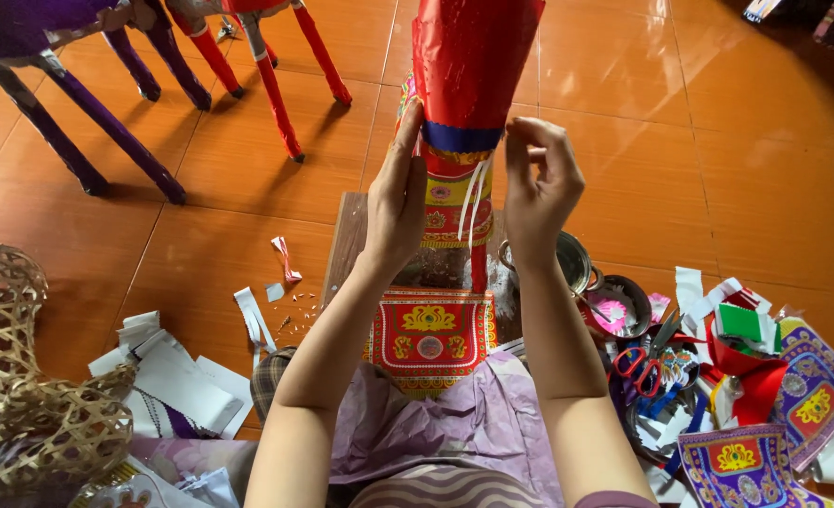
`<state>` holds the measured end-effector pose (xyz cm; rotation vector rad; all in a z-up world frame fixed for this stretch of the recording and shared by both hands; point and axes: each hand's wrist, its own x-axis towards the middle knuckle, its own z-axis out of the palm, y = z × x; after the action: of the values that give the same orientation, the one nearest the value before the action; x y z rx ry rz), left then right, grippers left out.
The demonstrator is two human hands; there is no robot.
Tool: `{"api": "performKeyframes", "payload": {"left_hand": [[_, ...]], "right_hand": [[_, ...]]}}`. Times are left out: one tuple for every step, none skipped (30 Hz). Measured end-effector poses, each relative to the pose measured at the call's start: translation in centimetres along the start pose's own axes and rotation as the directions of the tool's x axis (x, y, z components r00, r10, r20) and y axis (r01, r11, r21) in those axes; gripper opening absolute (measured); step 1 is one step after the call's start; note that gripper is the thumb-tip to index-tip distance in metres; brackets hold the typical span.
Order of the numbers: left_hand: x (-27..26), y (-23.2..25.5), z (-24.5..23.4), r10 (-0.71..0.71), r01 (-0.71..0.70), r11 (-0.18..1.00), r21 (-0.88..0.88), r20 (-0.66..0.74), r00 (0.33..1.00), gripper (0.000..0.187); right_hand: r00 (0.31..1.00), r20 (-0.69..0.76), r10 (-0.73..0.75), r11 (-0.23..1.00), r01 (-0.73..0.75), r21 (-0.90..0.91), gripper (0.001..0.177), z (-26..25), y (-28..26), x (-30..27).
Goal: Crafting and decorating a paper horse by applying glue and attaching paper strips
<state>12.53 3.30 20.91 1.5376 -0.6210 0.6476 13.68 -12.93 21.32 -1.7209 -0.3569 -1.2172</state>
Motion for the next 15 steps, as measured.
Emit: {"api": "performKeyframes", "payload": {"left_hand": [[-0.1, 0.0, 0.0, -0.001, 0.001, 1.000, 0.000, 0.008, 1.000, 0.044], [-0.2, 0.0, 0.0, -0.004, 0.004, 1.000, 0.013, 0.025, 1.000, 0.045], [-0.3, 0.0, 0.1, -0.007, 0.006, 1.000, 0.025, 0.043, 0.999, 0.047], [-0.2, 0.1, 0.0, -0.006, 0.005, 1.000, 0.026, 0.051, 0.999, 0.047], [-0.2, 0.3, -0.1, -0.012, 0.010, 0.999, 0.034, 0.068, 0.998, 0.048], [-0.2, 0.4, -0.1, -0.019, 0.016, 0.999, 0.043, 0.084, 0.996, 0.050], [-0.3, 0.5, -0.3, -0.019, 0.015, 0.999, 0.043, 0.091, 0.996, 0.050], [-0.3, 0.6, -0.4, -0.057, 0.057, 0.998, 0.001, 0.098, 0.994, 0.050], [-0.3, 0.7, -0.5, -0.095, 0.100, 0.994, -0.042, 0.106, 0.990, 0.050], [-0.1, 1.1, -0.6, -0.097, 0.102, 0.994, -0.040, 0.115, 0.989, 0.050], [0.0, 1.4, -0.7, -0.134, 0.147, 0.983, -0.108, 0.120, 0.984, 0.050], [0.2, 1.8, -0.8, -0.170, 0.191, 0.966, -0.177, 0.125, 0.977, 0.051], [0.3, 0.9, -1.0, -0.173, 0.194, 0.965, -0.175, 0.132, 0.976, 0.051], [0.5, 0.1, -1.2, -0.174, 0.197, 0.952, -0.234, 0.114, 0.978, 0.048], [0.6, -0.7, -1.4, -0.177, 0.198, 0.936, -0.291, 0.097, 0.979, 0.045]], "right_hand": [[1.000, -0.006, 0.005, 1.000, -0.005, -0.002, 0.017, 0.1, -0.8, 0.1], [1.000, 0.009, 0.021, 1.000, -0.021, 0.018, 0.015, 0.2, -1.7, 0.3], [0.999, 0.024, 0.037, 0.999, -0.038, 0.038, 0.013, 0.2, -2.5, 0.5], [0.999, 0.017, 0.041, 0.998, -0.041, 0.038, 0.013, 0.3, -2.4, 0.4], [0.997, 0.019, 0.071, 0.997, -0.071, 0.038, 0.013, 0.4, -2.3, 0.3], [0.995, 0.023, 0.101, 0.994, -0.102, 0.039, 0.012, 0.5, -2.2, 0.1], [0.994, 0.016, 0.105, 0.994, -0.105, 0.038, 0.012, 0.5, -2.3, 0.2], [0.994, 0.030, 0.108, 0.992, -0.109, 0.060, 0.012, 0.4, -2.4, 0.2], [0.993, 0.044, 0.110, 0.990, -0.113, 0.082, 0.012, 0.4, -2.4, 0.2], [0.993, 0.037, 0.116, 0.990, -0.119, 0.081, 0.012, 0.2, -2.7, 0.4], [0.992, 0.052, 0.114, 0.989, -0.118, 0.084, 0.012, 0.1, -2.9, 0.5], [0.992, 0.068, 0.110, 0.990, -0.115, 0.086, 0.012, -0.1, -3.2, 0.7], [0.991, 0.063, 0.115, 0.989, -0.120, 0.085, 0.012, -0.1, -3.3, 0.7], [0.992, 0.059, 0.107, 0.991, -0.112, 0.074, 0.014, -0.1, -3.4, 0.7], [0.993, 0.055, 0.100, 0.993, -0.103, 0.063, 0.016, -0.1, -3.5, 0.6]]}}
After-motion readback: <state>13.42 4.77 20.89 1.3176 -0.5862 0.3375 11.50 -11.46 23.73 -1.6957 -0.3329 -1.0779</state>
